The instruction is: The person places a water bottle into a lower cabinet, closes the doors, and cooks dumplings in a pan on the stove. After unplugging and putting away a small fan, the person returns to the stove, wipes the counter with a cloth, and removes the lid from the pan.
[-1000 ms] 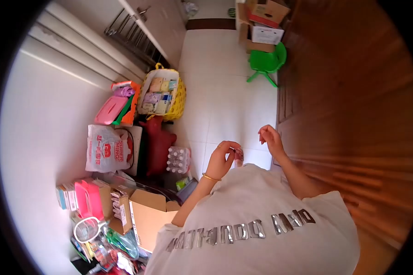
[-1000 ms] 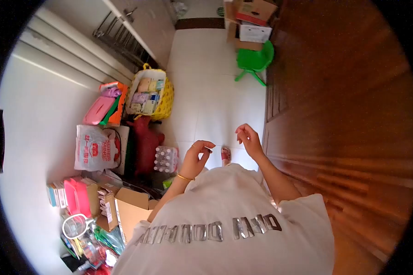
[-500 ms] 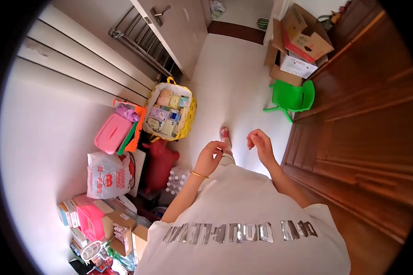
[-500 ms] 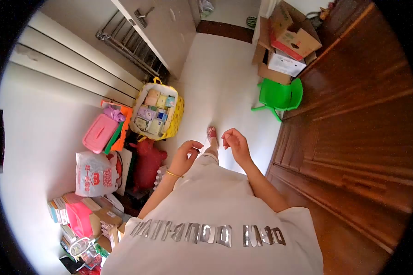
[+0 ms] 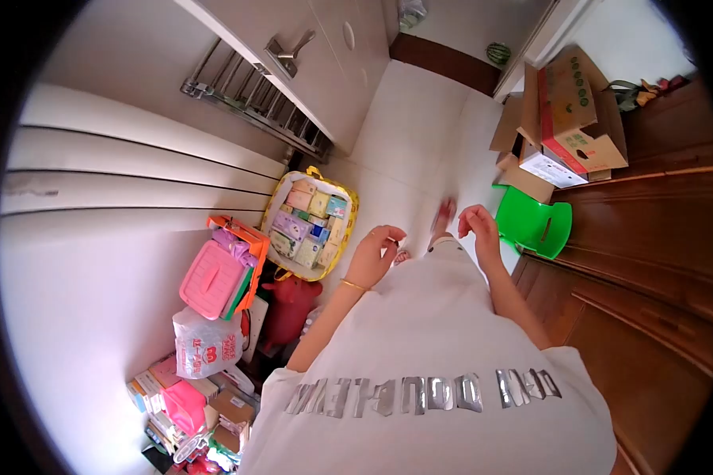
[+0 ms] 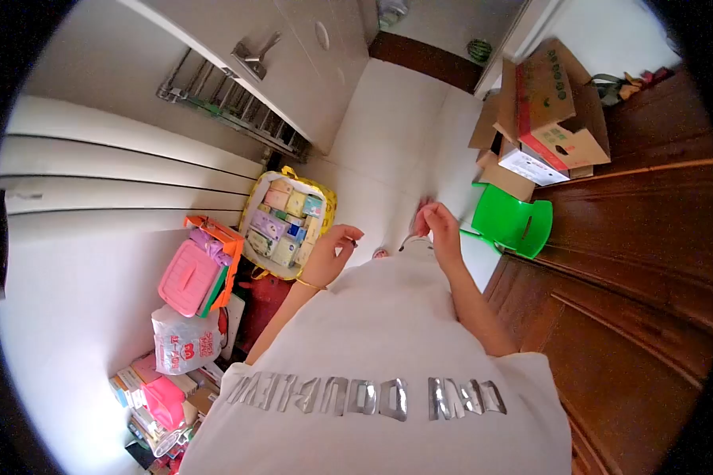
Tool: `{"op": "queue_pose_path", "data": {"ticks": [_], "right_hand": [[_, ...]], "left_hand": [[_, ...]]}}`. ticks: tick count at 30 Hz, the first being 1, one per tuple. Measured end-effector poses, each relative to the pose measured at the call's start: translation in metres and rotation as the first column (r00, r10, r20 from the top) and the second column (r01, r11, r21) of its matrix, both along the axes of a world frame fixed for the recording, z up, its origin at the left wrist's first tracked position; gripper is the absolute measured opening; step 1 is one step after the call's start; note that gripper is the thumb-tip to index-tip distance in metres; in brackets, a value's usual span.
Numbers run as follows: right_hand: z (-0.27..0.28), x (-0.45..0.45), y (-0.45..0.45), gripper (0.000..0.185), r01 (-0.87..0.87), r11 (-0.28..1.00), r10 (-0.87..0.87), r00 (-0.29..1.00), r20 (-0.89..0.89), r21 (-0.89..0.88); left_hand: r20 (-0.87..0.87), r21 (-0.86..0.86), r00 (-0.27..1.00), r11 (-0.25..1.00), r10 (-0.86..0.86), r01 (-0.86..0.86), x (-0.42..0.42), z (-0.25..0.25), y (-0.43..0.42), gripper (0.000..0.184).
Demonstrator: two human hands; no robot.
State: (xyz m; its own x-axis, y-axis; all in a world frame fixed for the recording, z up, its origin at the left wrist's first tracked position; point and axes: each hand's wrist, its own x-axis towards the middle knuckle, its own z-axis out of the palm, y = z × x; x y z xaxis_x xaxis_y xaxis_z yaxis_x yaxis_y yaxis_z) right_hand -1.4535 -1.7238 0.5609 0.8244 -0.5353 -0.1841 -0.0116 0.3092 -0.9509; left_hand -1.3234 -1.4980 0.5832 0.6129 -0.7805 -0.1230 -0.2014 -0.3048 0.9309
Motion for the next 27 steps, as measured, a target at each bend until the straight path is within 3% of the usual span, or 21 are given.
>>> {"op": "queue_pose_path", "data": {"ticks": [3, 4, 7, 8, 9, 10, 13, 15, 16, 17, 19, 21, 23, 25, 26, 27], "right_hand": [[-0.005, 0.041, -0.056, 0.019, -0.055, 0.998, 0.055, 0.997, -0.045, 0.005], [-0.009, 0.055, -0.079, 0.019, -0.067, 0.998, 0.067, 0.997, -0.048, -0.001], [-0.01, 0.097, -0.152, 0.019, -0.094, 0.994, 0.093, 0.995, -0.029, -0.049], [-0.005, 0.11, -0.175, 0.019, -0.111, 0.993, 0.11, 0.994, -0.03, -0.05], [0.002, 0.125, -0.198, 0.019, -0.126, 0.99, 0.124, 0.992, -0.025, -0.056], [0.01, 0.142, -0.225, 0.02, -0.134, 0.989, 0.133, 0.991, -0.018, -0.066], [0.028, 0.187, -0.288, 0.02, -0.196, 0.974, 0.2, 0.979, 0.027, -0.118], [0.045, 0.217, -0.318, 0.02, -0.195, 0.977, 0.2, 0.979, 0.043, -0.089], [0.049, 0.233, -0.333, 0.02, -0.193, 0.977, 0.198, 0.979, 0.054, -0.086], [0.051, 0.246, -0.346, 0.021, -0.191, 0.978, 0.197, 0.978, 0.066, -0.083], [0.046, 0.272, -0.37, 0.019, -0.188, 0.981, 0.191, 0.977, 0.094, -0.042], [0.041, 0.3, -0.386, 0.017, -0.218, 0.976, 0.216, 0.972, 0.09, 0.012], [0.036, 0.328, -0.41, 0.017, -0.241, 0.969, 0.235, 0.968, 0.093, 0.059], [0.035, 0.364, -0.435, 0.017, -0.272, 0.957, 0.264, 0.96, 0.09, 0.097], [0.029, 0.386, -0.45, 0.017, -0.27, 0.959, 0.26, 0.959, 0.115, 0.089], [0.025, 0.411, -0.467, 0.017, -0.281, 0.957, 0.272, 0.955, 0.114, 0.071]], "left_hand": [[0.037, 0.019, 0.994, 0.994, 0.103, -0.104, 0.048, -0.004, -0.042, 0.025], [0.08, -0.06, 0.982, 0.984, 0.173, -0.168, 0.069, -0.013, -0.058, 0.025], [0.367, 0.021, 0.888, 0.952, 0.277, -0.305, 0.157, -0.028, -0.103, 0.03], [0.332, 0.017, 0.858, 0.907, 0.391, -0.42, 0.181, -0.013, -0.125, 0.032], [0.435, -0.021, 0.802, 0.895, 0.41, -0.446, 0.215, -0.015, -0.14, 0.036], [0.531, -0.066, 0.734, 0.884, 0.423, -0.463, 0.251, -0.017, -0.153, 0.04], [0.794, 0.043, 0.5, 0.787, 0.347, -0.615, 0.325, 0.023, -0.193, 0.06], [0.85, -0.007, 0.393, 0.754, 0.351, -0.657, 0.383, 0.003, -0.19, 0.064], [0.788, 0.001, 0.438, 0.71, 0.433, -0.704, 0.399, 0.01, -0.197, 0.065], [0.904, 0.085, 0.338, 0.665, 0.262, -0.742, 0.42, -0.002, -0.191, 0.065], [0.902, 0.317, 0.418, 0.493, 0.106, -0.81, 0.44, -0.014, -0.193, 0.06], [0.934, 0.352, 0.348, 0.343, -0.073, -0.871, 0.448, -0.023, -0.204, 0.055], [0.861, 0.509, 0.5, 0.136, -0.097, -0.85, 0.446, 0.003, -0.238, 0.05], [0.846, 0.533, 0.522, 0.202, -0.109, -0.822, 0.459, -0.005, -0.228, 0.044], [0.668, 0.743, 0.743, 0.085, -0.032, -0.664, 0.465, 0.014, -0.242, 0.054], [0.656, 0.754, 0.754, 0.005, 0.002, -0.656, 0.466, 0.013, -0.247, 0.047]]}}
